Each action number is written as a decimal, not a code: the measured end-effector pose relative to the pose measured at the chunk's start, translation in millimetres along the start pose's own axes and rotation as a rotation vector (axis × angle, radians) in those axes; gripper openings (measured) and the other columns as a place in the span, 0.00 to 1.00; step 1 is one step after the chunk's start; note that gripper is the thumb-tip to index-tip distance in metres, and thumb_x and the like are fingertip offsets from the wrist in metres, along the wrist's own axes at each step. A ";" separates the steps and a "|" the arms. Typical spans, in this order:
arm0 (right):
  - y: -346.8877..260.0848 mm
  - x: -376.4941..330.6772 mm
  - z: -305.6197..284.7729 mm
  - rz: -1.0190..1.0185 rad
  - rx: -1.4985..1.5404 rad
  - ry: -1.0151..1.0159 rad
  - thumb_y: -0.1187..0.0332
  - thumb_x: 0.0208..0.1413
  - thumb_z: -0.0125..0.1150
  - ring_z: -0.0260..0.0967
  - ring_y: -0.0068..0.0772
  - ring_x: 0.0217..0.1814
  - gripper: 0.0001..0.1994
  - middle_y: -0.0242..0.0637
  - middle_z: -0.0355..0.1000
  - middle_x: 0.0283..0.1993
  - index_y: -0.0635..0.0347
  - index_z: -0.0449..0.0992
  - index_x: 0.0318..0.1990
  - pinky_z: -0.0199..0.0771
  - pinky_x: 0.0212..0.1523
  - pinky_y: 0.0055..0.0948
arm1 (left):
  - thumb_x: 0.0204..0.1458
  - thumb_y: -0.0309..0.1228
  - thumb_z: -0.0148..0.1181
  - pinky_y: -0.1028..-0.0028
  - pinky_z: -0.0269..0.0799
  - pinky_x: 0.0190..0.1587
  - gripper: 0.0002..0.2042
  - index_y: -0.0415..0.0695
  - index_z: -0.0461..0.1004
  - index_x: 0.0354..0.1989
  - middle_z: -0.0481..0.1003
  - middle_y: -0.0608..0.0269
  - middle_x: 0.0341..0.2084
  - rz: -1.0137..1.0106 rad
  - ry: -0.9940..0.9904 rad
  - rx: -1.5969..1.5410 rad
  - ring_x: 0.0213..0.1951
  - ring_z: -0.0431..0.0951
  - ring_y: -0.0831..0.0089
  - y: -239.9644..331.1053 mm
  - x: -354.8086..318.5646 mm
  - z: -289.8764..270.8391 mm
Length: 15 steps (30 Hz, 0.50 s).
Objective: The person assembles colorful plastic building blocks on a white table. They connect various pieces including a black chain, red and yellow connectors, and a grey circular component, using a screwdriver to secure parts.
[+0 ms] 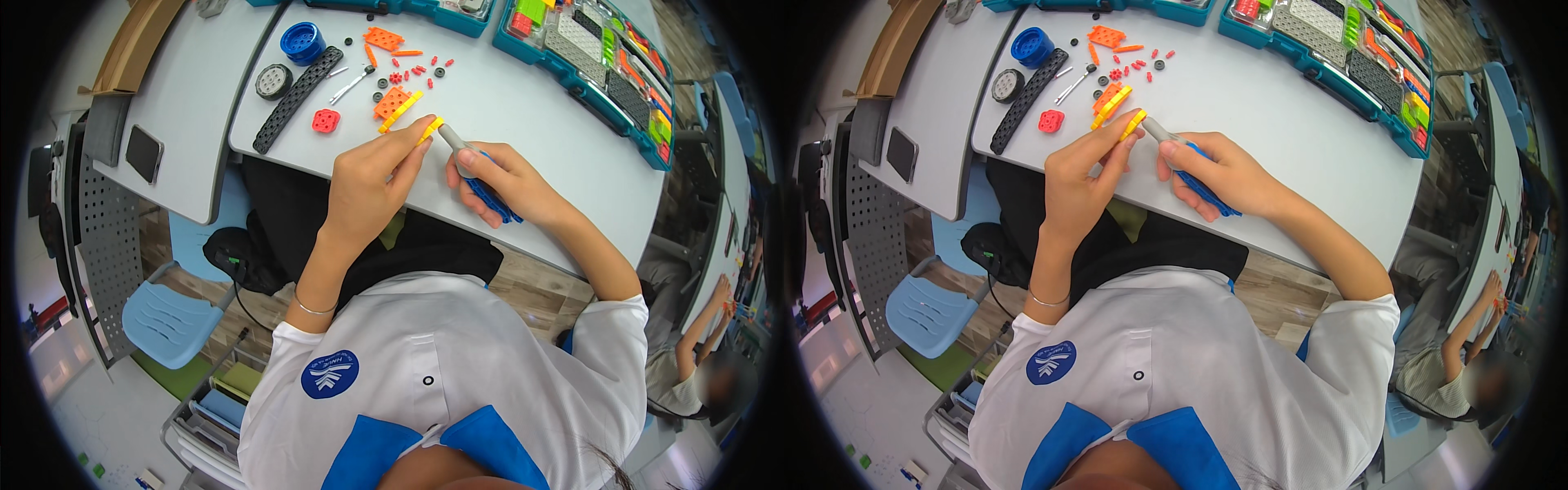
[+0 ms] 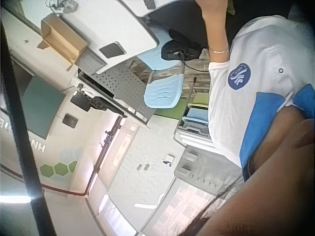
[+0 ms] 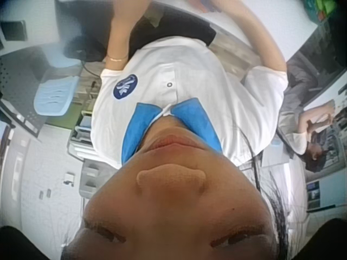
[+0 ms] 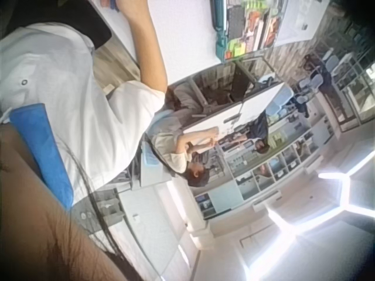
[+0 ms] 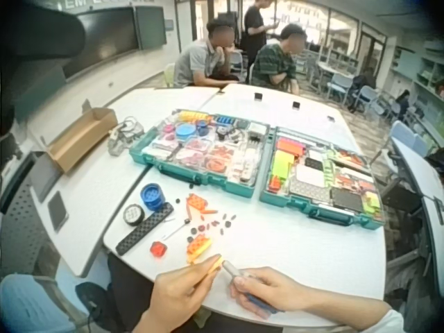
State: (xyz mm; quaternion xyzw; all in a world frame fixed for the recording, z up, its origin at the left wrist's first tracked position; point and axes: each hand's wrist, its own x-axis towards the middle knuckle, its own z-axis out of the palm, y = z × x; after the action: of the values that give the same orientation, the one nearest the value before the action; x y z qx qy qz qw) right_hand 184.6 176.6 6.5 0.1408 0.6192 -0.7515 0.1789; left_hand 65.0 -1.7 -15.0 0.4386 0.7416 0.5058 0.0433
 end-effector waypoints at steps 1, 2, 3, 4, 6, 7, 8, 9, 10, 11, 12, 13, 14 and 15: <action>-0.4 -0.7 0.6 0.009 -0.025 0.012 0.49 0.72 0.44 0.62 0.18 0.13 0.23 0.30 0.66 0.19 0.61 0.71 0.35 0.63 0.16 0.19 | 0.55 0.21 0.64 0.73 0.69 0.25 0.13 0.38 0.80 0.50 0.79 0.56 0.24 0.042 0.000 0.025 0.19 0.73 0.71 -1.2 0.4 -1.3; -0.9 -1.1 1.6 0.018 -0.049 0.025 0.49 0.72 0.44 0.60 0.17 0.13 0.23 0.29 0.65 0.18 0.61 0.71 0.34 0.62 0.16 0.19 | 0.55 0.21 0.64 0.73 0.68 0.24 0.12 0.38 0.80 0.48 0.79 0.57 0.24 0.034 0.023 0.049 0.18 0.72 0.72 -0.6 -0.3 -1.8; -1.7 -1.1 3.0 0.015 -0.038 0.032 0.49 0.72 0.44 0.59 0.17 0.13 0.24 0.28 0.64 0.18 0.61 0.71 0.34 0.60 0.15 0.19 | 0.55 0.22 0.64 0.73 0.67 0.23 0.11 0.38 0.80 0.47 0.79 0.57 0.24 0.027 0.046 0.070 0.18 0.72 0.72 0.9 -0.6 -0.2; -2.8 0.0 5.9 0.013 -0.027 0.039 0.48 0.72 0.43 0.57 0.16 0.12 0.24 0.28 0.63 0.18 0.61 0.70 0.33 0.59 0.15 0.19 | 0.55 0.22 0.64 0.73 0.66 0.22 0.10 0.38 0.80 0.46 0.79 0.58 0.24 0.019 0.069 0.091 0.17 0.71 0.72 2.0 -0.6 1.1; -5.2 0.6 7.3 -0.002 -0.018 0.043 0.48 0.72 0.43 0.55 0.15 0.12 0.24 0.27 0.62 0.18 0.60 0.70 0.32 0.57 0.15 0.19 | 0.55 0.22 0.65 0.73 0.65 0.21 0.09 0.39 0.81 0.44 0.79 0.59 0.24 0.076 0.150 0.133 0.17 0.70 0.72 0.5 2.4 2.3; -7.2 0.6 6.4 -0.014 -0.021 0.041 0.48 0.72 0.43 0.55 0.15 0.12 0.24 0.27 0.62 0.18 0.60 0.69 0.32 0.56 0.15 0.18 | 0.54 0.22 0.65 0.74 0.64 0.21 0.09 0.39 0.81 0.44 0.79 0.59 0.24 0.104 0.189 0.152 0.16 0.69 0.73 -0.4 4.3 3.2; -9.3 0.4 5.7 -0.026 -0.023 0.038 0.48 0.72 0.43 0.54 0.14 0.12 0.24 0.27 0.61 0.18 0.60 0.69 0.32 0.55 0.15 0.18 | 0.55 0.23 0.65 0.74 0.64 0.21 0.09 0.39 0.81 0.44 0.79 0.60 0.24 0.122 0.206 0.161 0.16 0.69 0.74 -0.4 5.9 4.5; -11.8 0.7 5.1 -0.028 -0.014 0.040 0.48 0.72 0.43 0.54 0.14 0.12 0.24 0.27 0.61 0.18 0.60 0.69 0.32 0.54 0.15 0.18 | 0.56 0.23 0.64 0.75 0.63 0.21 0.08 0.39 0.81 0.44 0.79 0.61 0.24 0.143 0.225 0.173 0.17 0.69 0.76 0.0 8.6 5.5; -14.2 1.1 4.7 -0.031 -0.006 0.042 0.48 0.72 0.43 0.53 0.14 0.12 0.25 0.26 0.61 0.18 0.60 0.69 0.31 0.53 0.15 0.18 | 0.56 0.23 0.64 0.75 0.63 0.21 0.08 0.39 0.81 0.44 0.79 0.62 0.24 0.162 0.243 0.185 0.17 0.69 0.78 -0.5 11.1 6.8; -15.4 1.0 4.2 -0.033 0.002 0.044 0.48 0.72 0.43 0.53 0.13 0.12 0.25 0.26 0.61 0.18 0.60 0.69 0.31 0.52 0.15 0.18 | 0.58 0.24 0.63 0.77 0.63 0.21 0.07 0.39 0.81 0.43 0.79 0.63 0.24 0.110 0.302 0.217 0.17 0.69 0.80 -5.1 13.9 4.1; -13.2 -2.3 3.1 -0.012 0.008 0.053 0.48 0.72 0.43 0.53 0.13 0.12 0.25 0.26 0.61 0.18 0.60 0.69 0.31 0.52 0.15 0.18 | 0.59 0.24 0.62 0.78 0.63 0.22 0.07 0.38 0.81 0.43 0.79 0.64 0.24 0.064 0.355 0.237 0.18 0.69 0.82 -14.6 19.0 -1.9; -10.0 -4.3 3.0 0.004 0.017 0.051 0.48 0.72 0.43 0.53 0.13 0.12 0.25 0.26 0.61 0.18 0.60 0.68 0.31 0.52 0.15 0.18 | 0.60 0.25 0.61 0.79 0.63 0.22 0.06 0.38 0.81 0.43 0.79 0.66 0.24 0.016 0.409 0.271 0.19 0.69 0.84 -24.0 24.3 -12.0; -8.6 -5.3 2.7 0.019 0.025 0.048 0.48 0.72 0.43 0.53 0.13 0.12 0.25 0.26 0.61 0.18 0.59 0.68 0.30 0.51 0.15 0.18 | 0.62 0.26 0.59 0.81 0.64 0.24 0.07 0.37 0.81 0.41 0.79 0.66 0.24 -0.076 0.538 0.115 0.20 0.69 0.86 -32.2 32.9 -25.8; -7.6 -4.3 2.9 0.016 0.021 0.037 0.48 0.72 0.43 0.53 0.13 0.12 0.25 0.26 0.60 0.18 0.59 0.68 0.30 0.51 0.15 0.18 | 0.64 0.27 0.58 0.83 0.64 0.25 0.08 0.35 0.81 0.40 0.78 0.67 0.24 -0.173 0.662 -0.041 0.22 0.69 0.87 -35.4 39.1 -38.3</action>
State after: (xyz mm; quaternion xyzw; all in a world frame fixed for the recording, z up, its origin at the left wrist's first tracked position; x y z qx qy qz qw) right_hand 185.1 175.5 15.6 0.1616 0.6131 -0.7539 0.1719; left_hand 0.2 -5.5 -9.5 0.1852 0.7396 0.6300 -0.1480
